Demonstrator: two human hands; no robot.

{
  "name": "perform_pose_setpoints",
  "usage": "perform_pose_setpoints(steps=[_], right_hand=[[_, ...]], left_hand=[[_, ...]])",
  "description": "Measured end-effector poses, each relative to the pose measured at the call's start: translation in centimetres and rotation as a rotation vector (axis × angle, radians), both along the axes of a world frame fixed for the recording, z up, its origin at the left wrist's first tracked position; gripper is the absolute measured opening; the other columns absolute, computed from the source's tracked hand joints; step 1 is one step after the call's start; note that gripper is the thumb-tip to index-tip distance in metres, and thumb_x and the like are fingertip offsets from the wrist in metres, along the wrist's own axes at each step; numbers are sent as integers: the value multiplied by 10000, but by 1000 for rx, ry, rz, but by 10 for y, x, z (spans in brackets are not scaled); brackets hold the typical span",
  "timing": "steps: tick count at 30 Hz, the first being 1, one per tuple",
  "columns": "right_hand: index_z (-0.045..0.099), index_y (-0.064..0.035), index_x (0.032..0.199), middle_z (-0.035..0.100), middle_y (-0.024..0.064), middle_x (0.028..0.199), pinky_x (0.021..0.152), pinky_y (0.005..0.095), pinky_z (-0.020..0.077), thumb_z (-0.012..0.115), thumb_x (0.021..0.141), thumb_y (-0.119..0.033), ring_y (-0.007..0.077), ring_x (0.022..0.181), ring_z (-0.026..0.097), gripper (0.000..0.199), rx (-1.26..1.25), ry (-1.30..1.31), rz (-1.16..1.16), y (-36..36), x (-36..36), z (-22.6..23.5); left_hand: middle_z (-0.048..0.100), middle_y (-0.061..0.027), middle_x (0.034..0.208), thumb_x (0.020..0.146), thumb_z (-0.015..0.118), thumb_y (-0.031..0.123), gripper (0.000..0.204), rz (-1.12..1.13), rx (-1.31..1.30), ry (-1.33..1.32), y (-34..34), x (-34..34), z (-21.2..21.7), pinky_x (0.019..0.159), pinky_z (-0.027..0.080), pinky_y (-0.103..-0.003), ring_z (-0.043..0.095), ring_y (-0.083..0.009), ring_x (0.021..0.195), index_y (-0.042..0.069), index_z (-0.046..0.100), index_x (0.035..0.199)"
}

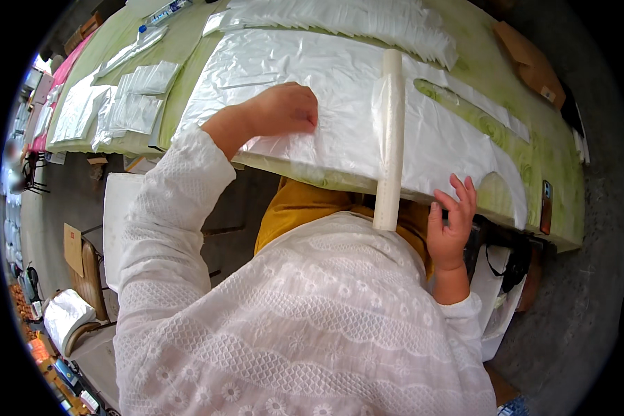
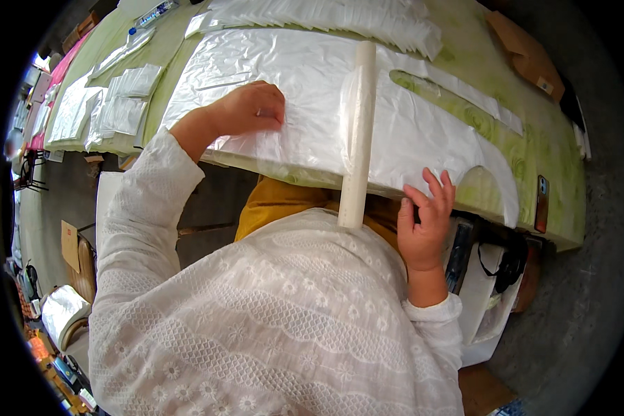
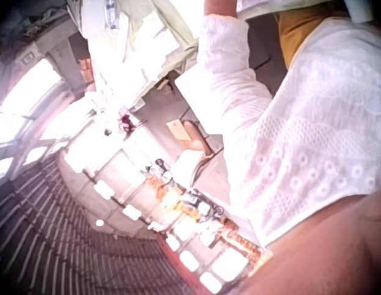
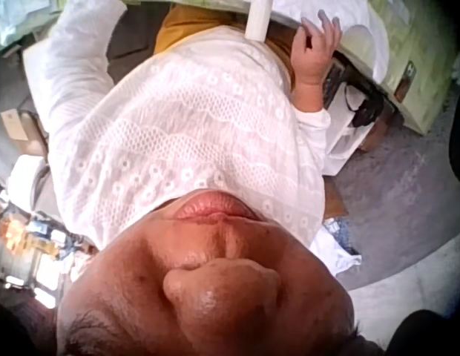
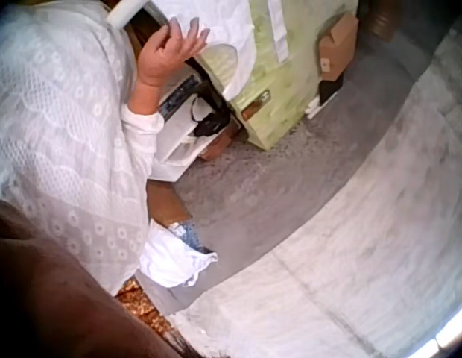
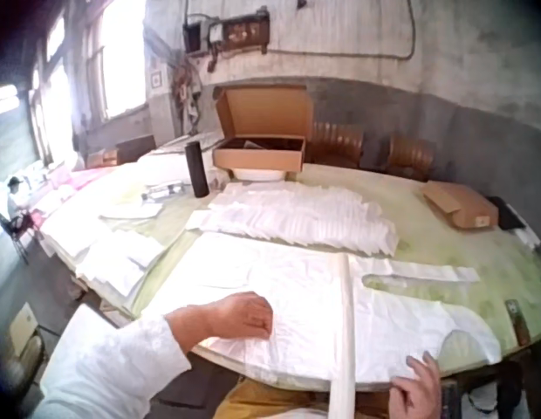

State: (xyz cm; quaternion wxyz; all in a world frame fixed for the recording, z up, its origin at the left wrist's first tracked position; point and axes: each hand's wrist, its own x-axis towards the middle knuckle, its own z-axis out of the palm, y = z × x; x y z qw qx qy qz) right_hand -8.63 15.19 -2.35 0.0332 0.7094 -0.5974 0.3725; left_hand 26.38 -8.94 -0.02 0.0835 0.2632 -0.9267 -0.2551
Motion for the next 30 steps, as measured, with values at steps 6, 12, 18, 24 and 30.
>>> perform_pose_setpoints(steps=[6,12,18,24,30], right_hand=[[689,-72,1095,619,155,1342,1126,525,374,682,857,34,451,1365,455,260,-14,-89,83,-11,13,7],[701,-82,1069,635,160,1302,1122,526,377,695,838,26,459,1332,483,255,-17,-151,175,-28,36,9],[706,-124,1061,629,121,1314,1151,620,295,700,833,7,428,1306,527,263,23,-175,281,-32,53,1],[712,-90,1029,649,136,1249,1123,570,364,712,823,-16,411,1285,540,219,78,-257,405,-42,68,6],[713,-53,994,696,131,1093,1032,472,472,723,799,-34,400,1194,584,197,104,-188,483,-56,76,21]], left_hand=[[713,-104,1027,944,671,286,243,701,279,142,-19,-22,8,809,536,-365,673,-251,886,87,703,1081],[645,-132,1218,909,649,227,234,687,-333,246,3,-98,-21,966,485,-479,598,-356,1125,129,687,1118],[607,-160,1304,933,578,168,320,583,-214,395,48,-140,-45,1098,384,-484,524,-382,1261,74,616,1237],[426,-125,1564,944,537,183,559,465,-286,8,53,-128,-45,1225,236,-486,355,-297,1471,76,465,1487],[421,-129,1574,923,607,183,561,346,-265,321,42,-127,-19,1187,315,-501,356,-412,1450,147,506,1474]])
